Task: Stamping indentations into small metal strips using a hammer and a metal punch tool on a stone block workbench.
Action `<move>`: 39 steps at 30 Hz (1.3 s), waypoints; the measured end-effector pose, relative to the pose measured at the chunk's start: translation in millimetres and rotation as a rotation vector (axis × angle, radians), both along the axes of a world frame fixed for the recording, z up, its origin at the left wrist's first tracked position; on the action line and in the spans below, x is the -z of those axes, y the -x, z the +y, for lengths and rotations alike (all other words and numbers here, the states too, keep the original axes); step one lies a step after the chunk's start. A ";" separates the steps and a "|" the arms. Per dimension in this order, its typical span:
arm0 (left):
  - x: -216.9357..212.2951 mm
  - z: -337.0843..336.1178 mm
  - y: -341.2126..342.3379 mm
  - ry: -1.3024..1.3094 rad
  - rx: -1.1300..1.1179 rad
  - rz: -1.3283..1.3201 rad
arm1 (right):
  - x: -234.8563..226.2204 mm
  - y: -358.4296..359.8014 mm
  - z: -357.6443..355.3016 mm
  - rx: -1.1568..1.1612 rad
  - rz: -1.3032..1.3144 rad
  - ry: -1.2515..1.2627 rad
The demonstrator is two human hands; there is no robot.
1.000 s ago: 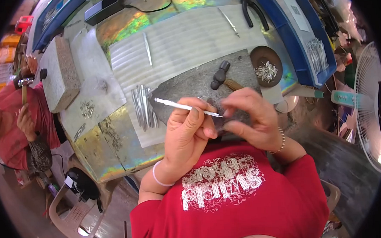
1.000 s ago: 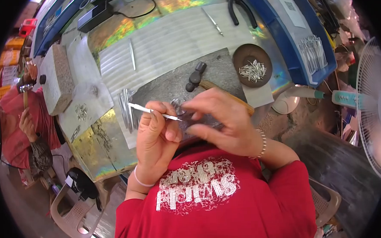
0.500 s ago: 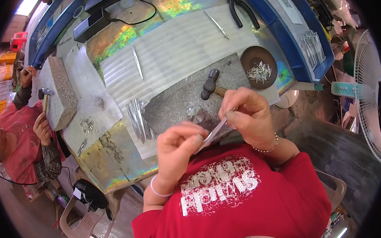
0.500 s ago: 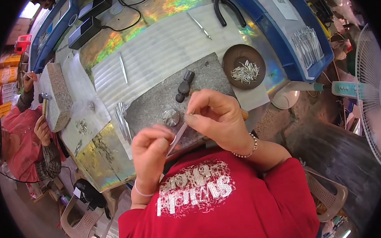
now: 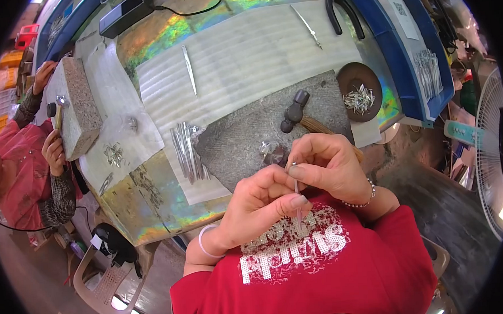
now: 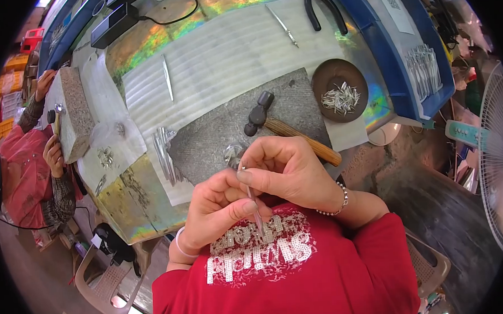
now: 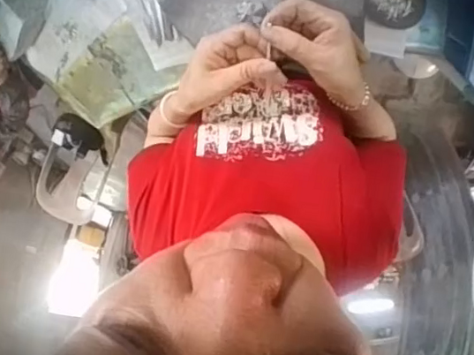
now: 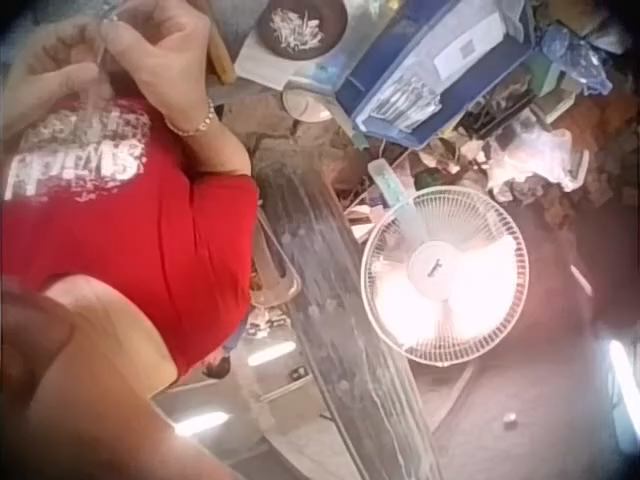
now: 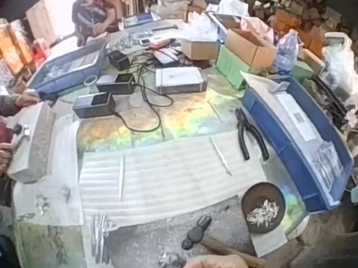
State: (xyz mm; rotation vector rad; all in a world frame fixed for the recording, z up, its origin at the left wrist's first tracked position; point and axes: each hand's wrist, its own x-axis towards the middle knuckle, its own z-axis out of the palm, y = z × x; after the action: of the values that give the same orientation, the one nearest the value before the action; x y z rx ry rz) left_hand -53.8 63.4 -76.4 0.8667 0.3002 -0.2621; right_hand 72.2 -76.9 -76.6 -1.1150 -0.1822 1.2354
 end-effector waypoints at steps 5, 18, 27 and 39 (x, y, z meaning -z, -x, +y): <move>3.9 3.4 -0.1 0.050 0.003 0.012 | 7.0 1.2 3.4 -0.011 -0.041 -0.038; 8.8 6.0 3.5 0.080 0.005 0.004 | -1.7 0.7 11.6 -0.059 -0.080 0.026; 9.7 6.6 8.9 0.159 0.016 -0.005 | -0.9 10.2 14.8 -0.014 -0.136 0.009; 5.3 43.0 25.6 0.329 -0.543 -0.106 | -12.9 18.9 25.3 0.003 -0.153 -0.072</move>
State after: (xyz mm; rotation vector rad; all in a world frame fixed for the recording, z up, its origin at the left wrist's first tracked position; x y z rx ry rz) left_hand -79.4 106.3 -81.8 0.4474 0.3689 0.2352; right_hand 53.3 -51.6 -63.7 -1.1472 -0.3383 1.1327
